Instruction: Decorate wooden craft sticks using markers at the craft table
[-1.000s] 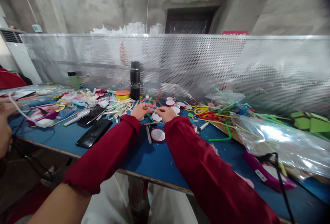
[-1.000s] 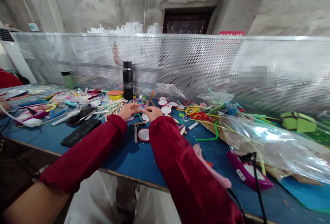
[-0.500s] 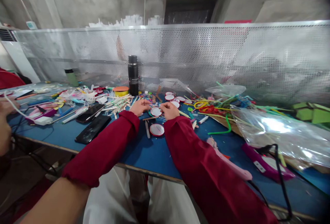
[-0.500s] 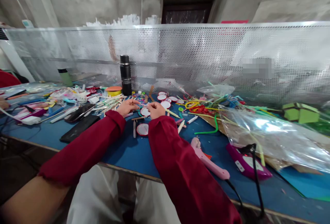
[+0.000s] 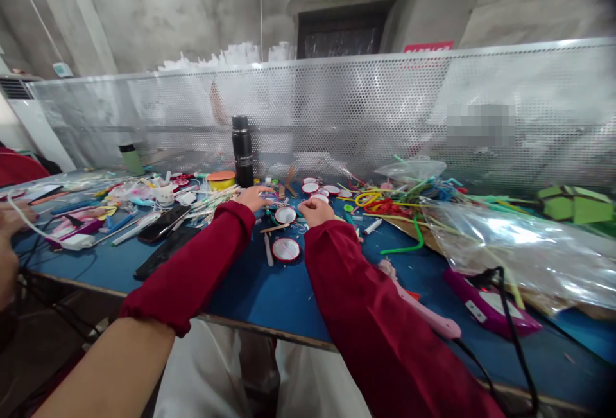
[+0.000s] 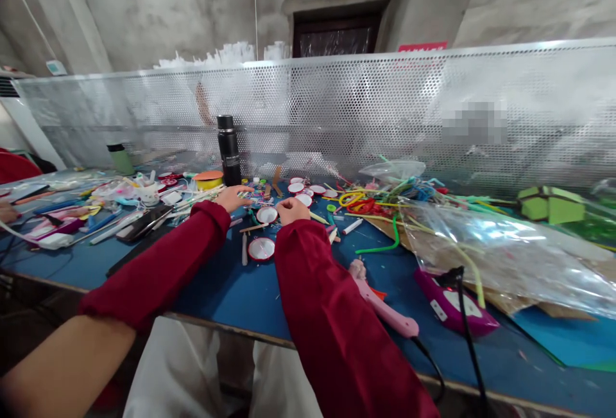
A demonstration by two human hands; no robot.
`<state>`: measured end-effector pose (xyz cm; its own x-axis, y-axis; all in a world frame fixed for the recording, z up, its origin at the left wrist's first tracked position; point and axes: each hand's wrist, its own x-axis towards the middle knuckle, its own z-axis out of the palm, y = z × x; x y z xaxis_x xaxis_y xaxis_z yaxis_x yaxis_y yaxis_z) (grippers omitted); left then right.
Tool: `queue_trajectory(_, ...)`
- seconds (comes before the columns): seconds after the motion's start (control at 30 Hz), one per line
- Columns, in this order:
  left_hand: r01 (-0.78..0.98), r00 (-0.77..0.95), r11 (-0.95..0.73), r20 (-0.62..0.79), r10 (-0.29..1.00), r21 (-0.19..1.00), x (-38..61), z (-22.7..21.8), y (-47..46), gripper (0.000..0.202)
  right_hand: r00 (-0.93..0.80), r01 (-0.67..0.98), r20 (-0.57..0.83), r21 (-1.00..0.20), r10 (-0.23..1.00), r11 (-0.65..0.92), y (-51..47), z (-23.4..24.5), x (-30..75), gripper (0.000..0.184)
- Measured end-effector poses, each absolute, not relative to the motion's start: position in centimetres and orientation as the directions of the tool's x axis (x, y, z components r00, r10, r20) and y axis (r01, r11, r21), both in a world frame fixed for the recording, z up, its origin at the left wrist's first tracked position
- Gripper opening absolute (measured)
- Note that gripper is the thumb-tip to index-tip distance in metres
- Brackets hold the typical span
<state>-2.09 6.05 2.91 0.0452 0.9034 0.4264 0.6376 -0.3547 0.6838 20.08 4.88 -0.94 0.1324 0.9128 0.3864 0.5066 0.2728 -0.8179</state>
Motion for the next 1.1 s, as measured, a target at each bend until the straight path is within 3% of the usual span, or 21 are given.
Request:
queue_trajectory(0.07, 0.675, 0.070, -0.337, 0.398, 0.915, 0.656, -2.0, 2.5, 4.3, 0.018, 0.087, 0.555, 0.370, -0.789, 0.925, 0.263, 4.7, -0.6, 20.3, 0.014)
queue_trajectory(0.2, 0.782, 0.195, -0.317, 0.273, 0.942, 0.537, -1.3, 1.7, 0.3, 0.031, -0.004, 0.638, 0.330, -0.726, 0.944, 0.256, 4.3, 0.0, 20.3, 0.011)
queue_trajectory(0.27, 0.771, 0.228, -0.364, 0.307, 0.924, 0.522, -0.7, 1.2, -1.3, 0.030, -0.043, 0.673, 0.308, -0.694, 0.950, 0.255, 3.8, 0.1, 20.2, 0.009)
queue_trajectory(0.53, 0.881, 0.152, -0.255, 0.274, 0.950, 0.397, 2.4, 0.2, -3.0, 0.024, -0.159, 0.767, 0.246, -0.579, 0.956, 0.277, 0.0, -0.9, 19.2, 0.012)
queue_trajectory(0.77, 0.831, 0.128, -0.283, 0.332, 0.935, 0.479, 3.1, 1.2, -2.4, 0.011, -0.093, 0.744, 0.333, -0.603, 0.938, 0.288, -0.4, -0.8, 19.0, 0.007)
queue_trajectory(0.87, 0.659, 0.100, -0.329, 0.354, 0.930, 0.677, 3.4, 2.0, -1.7, 0.009, -0.044, 0.701, 0.402, -0.640, 0.915, 0.315, 0.0, -0.2, 19.2, 0.007)
queue_trajectory(0.97, 0.400, 0.094, -0.260, 0.243, 0.965, 0.879, 4.1, 2.4, -1.6, 0.020, -0.025, 0.654, 0.444, -0.671, 0.896, 0.351, 0.1, 0.2, 19.4, 0.009)
queue_trajectory(1.1, 0.238, 0.095, -0.150, 0.130, 0.987, 0.960, 4.9, 2.1, -1.9, 0.020, -0.016, 0.604, 0.466, -0.700, 0.885, 0.380, 0.0, -0.1, 19.5, 0.013)
